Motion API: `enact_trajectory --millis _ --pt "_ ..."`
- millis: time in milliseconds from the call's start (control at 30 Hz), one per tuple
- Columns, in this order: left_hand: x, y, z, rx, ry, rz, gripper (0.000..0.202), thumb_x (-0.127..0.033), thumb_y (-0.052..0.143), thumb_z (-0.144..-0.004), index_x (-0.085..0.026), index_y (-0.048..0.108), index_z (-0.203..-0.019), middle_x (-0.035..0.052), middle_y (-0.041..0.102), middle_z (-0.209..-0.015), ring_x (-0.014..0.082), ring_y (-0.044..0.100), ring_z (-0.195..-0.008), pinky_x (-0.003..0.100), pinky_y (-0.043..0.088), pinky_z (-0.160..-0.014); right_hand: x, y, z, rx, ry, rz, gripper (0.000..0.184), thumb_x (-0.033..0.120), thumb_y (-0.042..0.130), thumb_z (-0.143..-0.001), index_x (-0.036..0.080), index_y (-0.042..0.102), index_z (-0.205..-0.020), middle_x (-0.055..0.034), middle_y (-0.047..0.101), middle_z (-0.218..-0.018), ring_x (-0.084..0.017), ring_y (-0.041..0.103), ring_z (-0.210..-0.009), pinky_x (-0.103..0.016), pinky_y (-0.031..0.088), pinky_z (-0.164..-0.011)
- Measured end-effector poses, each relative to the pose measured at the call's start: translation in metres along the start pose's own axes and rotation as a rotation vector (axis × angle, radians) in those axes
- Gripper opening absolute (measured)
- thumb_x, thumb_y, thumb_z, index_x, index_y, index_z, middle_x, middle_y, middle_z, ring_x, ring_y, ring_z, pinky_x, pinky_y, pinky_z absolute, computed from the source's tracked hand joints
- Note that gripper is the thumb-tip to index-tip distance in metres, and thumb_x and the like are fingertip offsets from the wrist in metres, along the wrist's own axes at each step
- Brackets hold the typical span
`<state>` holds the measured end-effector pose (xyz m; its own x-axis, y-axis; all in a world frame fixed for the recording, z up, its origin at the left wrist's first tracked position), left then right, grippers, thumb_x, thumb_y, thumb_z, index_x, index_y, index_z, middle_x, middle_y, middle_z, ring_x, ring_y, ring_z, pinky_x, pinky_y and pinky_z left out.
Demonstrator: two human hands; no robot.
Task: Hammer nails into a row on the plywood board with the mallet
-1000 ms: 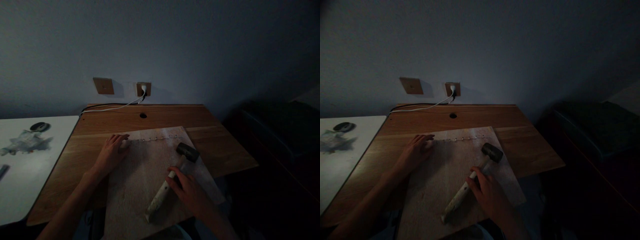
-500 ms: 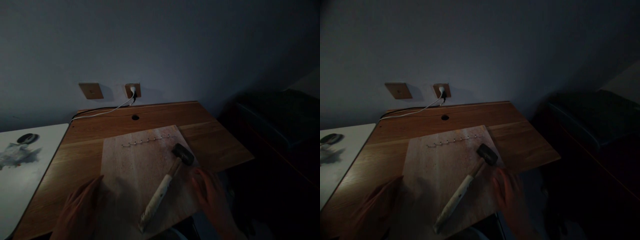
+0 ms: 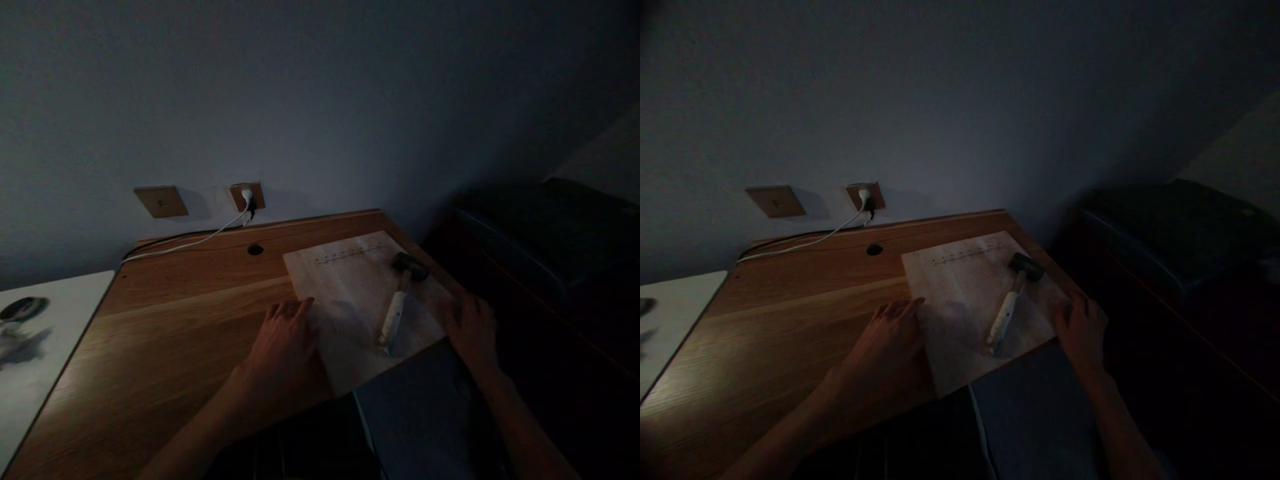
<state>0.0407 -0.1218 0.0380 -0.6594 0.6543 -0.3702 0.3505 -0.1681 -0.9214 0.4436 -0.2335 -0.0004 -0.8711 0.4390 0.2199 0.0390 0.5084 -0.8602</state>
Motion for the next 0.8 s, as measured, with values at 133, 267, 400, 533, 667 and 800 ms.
enact_trajectory --millis 133,267,400,533,667,800 --pt "-0.023 0.021 -0.038 0.015 0.087 -0.04 0.046 -0.034 0.061 -0.101 -0.019 0.055 -0.144 0.0207 0.059 -0.152 0.0392 0.056 -0.139 0.061 0.049 -0.11 -0.041 0.012 -0.029 0.061 0.038 -0.009 0.052 0.051 0.038 -0.099 0.014 0.069 -0.117 -0.027 0.072 -0.12 -0.044 0.067 -0.118 -0.06 0.053 -0.102" --pt "-0.049 0.04 -0.039 0.026 0.282 -0.036 0.049 -0.039 0.063 -0.103 -0.019 0.052 -0.147 0.0209 0.049 -0.162 0.0362 0.045 -0.151 0.06 0.039 -0.122 -0.068 0.016 -0.041 0.081 0.086 -0.01 0.056 0.055 0.044 -0.095 0.013 0.067 -0.124 -0.0277 0.07 -0.13 -0.044 0.064 -0.126 -0.059 0.053 -0.104" --pt "-0.067 0.053 -0.038 0.021 0.339 -0.069 0.048 -0.044 0.057 -0.106 -0.017 0.054 -0.147 0.021 0.052 -0.16 0.0353 0.043 -0.154 0.061 0.031 -0.128 -0.083 0.024 -0.043 0.105 0.132 -0.016 0.057 0.054 0.044 -0.093 0.012 0.068 -0.125 -0.0275 0.073 -0.125 -0.044 0.067 -0.122 -0.057 0.054 -0.102" --pt "-0.071 0.06 -0.04 -0.011 0.351 -0.075 0.047 -0.045 0.055 -0.108 -0.013 0.058 -0.143 0.0227 0.056 -0.157 0.0353 0.049 -0.15 0.058 0.037 -0.127 -0.086 0.028 -0.042 0.107 0.158 -0.032 0.06 0.055 0.042 -0.094 0.011 0.068 -0.125 -0.0276 0.073 -0.126 -0.044 0.068 -0.12 -0.058 0.054 -0.103" --pt "-0.068 0.056 -0.036 -0.036 0.336 -0.049 0.047 -0.043 0.058 -0.106 -0.011 0.059 -0.141 0.0233 0.061 -0.151 0.0361 0.055 -0.145 0.05 0.051 -0.116 -0.078 0.023 -0.038 0.104 0.145 -0.057 0.059 0.057 0.042 -0.095 0.015 0.068 -0.128 -0.0246 0.074 -0.129 -0.043 0.069 -0.121 -0.061 0.053 -0.105" --pt "-0.056 0.034 -0.015 -0.13 0.292 -0.032 0.038 -0.036 0.051 -0.108 -0.013 0.06 -0.138 0.0185 0.073 -0.136 0.0328 0.07 -0.126 0.049 0.059 -0.106 -0.051 0.011 -0.025 0.102 0.069 -0.09 0.058 0.056 0.04 -0.098 0.015 0.067 -0.13 -0.0237 0.073 -0.134 -0.044 0.065 -0.129 -0.064 0.047 -0.113"
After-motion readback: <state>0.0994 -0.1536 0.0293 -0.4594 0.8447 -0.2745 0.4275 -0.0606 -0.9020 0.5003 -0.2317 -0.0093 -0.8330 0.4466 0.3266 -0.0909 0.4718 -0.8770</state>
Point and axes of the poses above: each hand's wrist, its own z-axis away from the middle knuckle, its own y-axis out of the palm, x = y × z, the point moved 4 cm from there along -z, towards the middle knuckle
